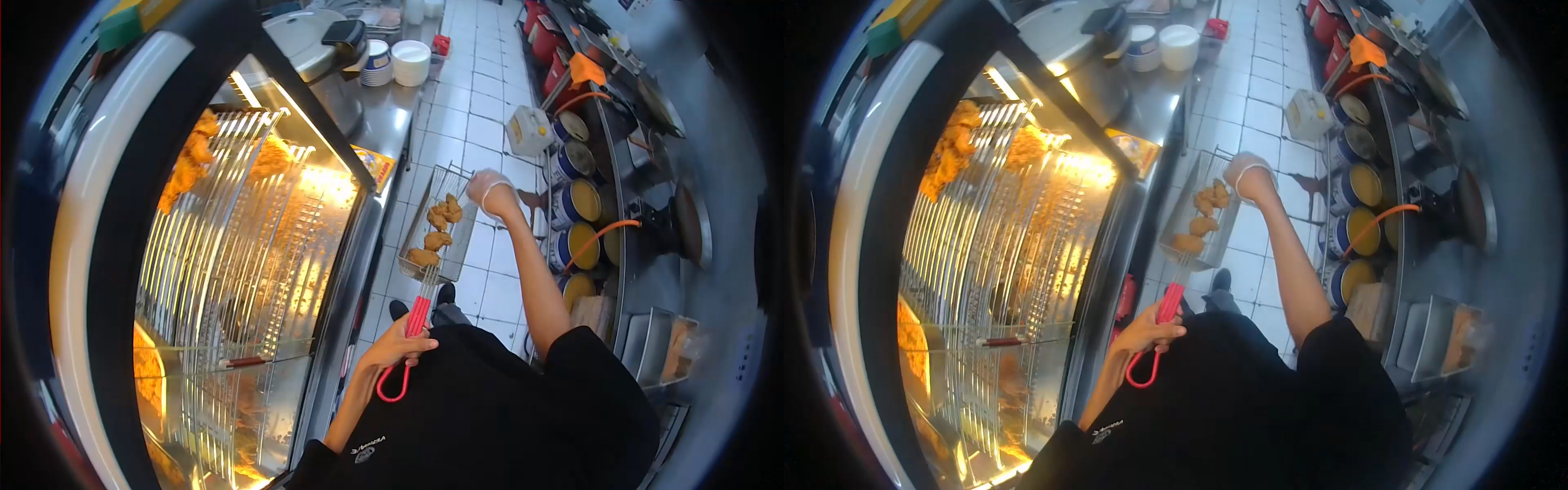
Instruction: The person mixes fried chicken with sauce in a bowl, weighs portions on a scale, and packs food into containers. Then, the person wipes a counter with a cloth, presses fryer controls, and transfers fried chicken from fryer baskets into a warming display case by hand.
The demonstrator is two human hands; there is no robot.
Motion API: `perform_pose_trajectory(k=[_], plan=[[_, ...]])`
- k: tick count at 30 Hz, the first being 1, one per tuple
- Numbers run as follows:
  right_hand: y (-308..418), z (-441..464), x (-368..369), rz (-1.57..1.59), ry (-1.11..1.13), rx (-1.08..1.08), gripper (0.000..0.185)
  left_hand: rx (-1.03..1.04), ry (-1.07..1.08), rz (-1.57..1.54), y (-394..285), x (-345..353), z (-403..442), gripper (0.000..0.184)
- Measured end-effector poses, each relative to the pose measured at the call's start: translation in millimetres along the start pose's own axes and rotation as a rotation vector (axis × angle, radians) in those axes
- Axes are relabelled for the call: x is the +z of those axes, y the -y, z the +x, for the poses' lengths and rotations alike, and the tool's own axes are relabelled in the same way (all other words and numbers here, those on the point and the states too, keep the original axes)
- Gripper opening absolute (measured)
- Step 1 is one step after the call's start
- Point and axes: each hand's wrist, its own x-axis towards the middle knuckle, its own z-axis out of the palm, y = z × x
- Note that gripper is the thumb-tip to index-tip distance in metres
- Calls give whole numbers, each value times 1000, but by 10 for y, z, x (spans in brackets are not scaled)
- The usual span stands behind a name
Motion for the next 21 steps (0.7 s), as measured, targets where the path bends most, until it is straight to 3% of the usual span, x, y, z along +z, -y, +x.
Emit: perform_pose_trajectory(k=[1,3,6,9,10,12,13,18,20,21], plan=[[-144,113,399,169,80,183,26,-25,-2,24,-41,31,-7,42],[-259,554,1167,51,271,-70,27,-68,-20,82,-199,135,-14,44],[94,385,811,64,269,16,28,-106,-23,180,-356,252,-18,45],[-16,743,1737,-26,58,85,29,-116,-4,185,-408,312,-25,44],[-28,903,2049,89,59,312,30,-114,-2,167,-392,324,-43,44],[57,847,1958,228,-149,565,32,-115,12,162,-405,334,-19,44],[5,864,1921,252,-124,583,29,-110,17,157,-400,330,-4,44],[-466,927,1626,610,276,423,20,-40,69,127,-343,290,-18,42],[-477,757,1173,805,330,449,19,-18,72,85,-322,238,13,41],[-248,522,569,813,358,437,25,-10,84,45,-297,194,37,41]])
